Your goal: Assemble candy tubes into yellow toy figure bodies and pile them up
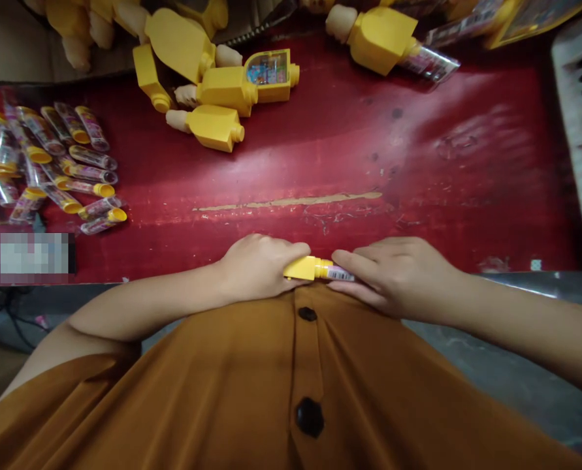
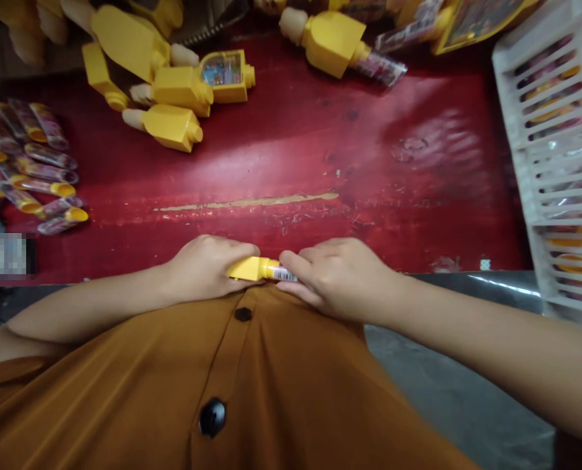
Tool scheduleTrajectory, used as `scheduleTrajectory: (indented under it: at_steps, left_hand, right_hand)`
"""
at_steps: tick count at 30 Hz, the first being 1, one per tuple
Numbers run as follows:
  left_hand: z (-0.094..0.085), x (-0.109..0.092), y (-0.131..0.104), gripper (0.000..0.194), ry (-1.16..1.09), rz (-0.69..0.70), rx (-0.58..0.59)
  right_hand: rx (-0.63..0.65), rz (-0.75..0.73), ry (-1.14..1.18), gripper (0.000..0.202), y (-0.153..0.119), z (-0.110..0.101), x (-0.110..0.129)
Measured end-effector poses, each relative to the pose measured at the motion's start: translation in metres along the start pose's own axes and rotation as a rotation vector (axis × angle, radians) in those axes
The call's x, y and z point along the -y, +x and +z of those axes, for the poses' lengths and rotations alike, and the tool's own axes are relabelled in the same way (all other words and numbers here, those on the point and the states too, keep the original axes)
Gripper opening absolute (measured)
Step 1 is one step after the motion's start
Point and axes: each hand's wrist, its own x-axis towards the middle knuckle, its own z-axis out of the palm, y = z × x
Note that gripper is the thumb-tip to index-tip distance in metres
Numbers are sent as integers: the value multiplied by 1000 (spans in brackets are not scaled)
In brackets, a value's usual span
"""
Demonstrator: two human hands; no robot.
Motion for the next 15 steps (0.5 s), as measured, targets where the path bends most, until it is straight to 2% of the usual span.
scheduleTrajectory:
  at_steps: [2,5,7,8,9,13,14,15]
  left_hand:
    - [3,0,-1,22,73,70,-15]
    - [4,-3,-2,21,180,91,-44]
    - [1,-4,-1,20,211,87,-21]
    - [-1,-4,0,20,199,78,-1]
    - [-3,-5,1,21,172,58,15]
    - [-11,-5,5,34,47,-62,35]
    - [-12,-5,6,33,39,-51,39]
    - [-11,-5,6,30,44,-26,44]
  right_hand:
    - [140,126,318,40,1,9,0]
    - [452,420,1016,47,7,18,-1]
    - [592,531,1250,52,10,16,-3]
    - [585,535,1227,53,11,13,-4]
    - [517,501,1106,52,11,8,-5]
    - [21,156,235,42,5,-1,-7]
    - [-37,95,118,41,3,1,-7]
    - [-47,67,99,40,2,5,-7]
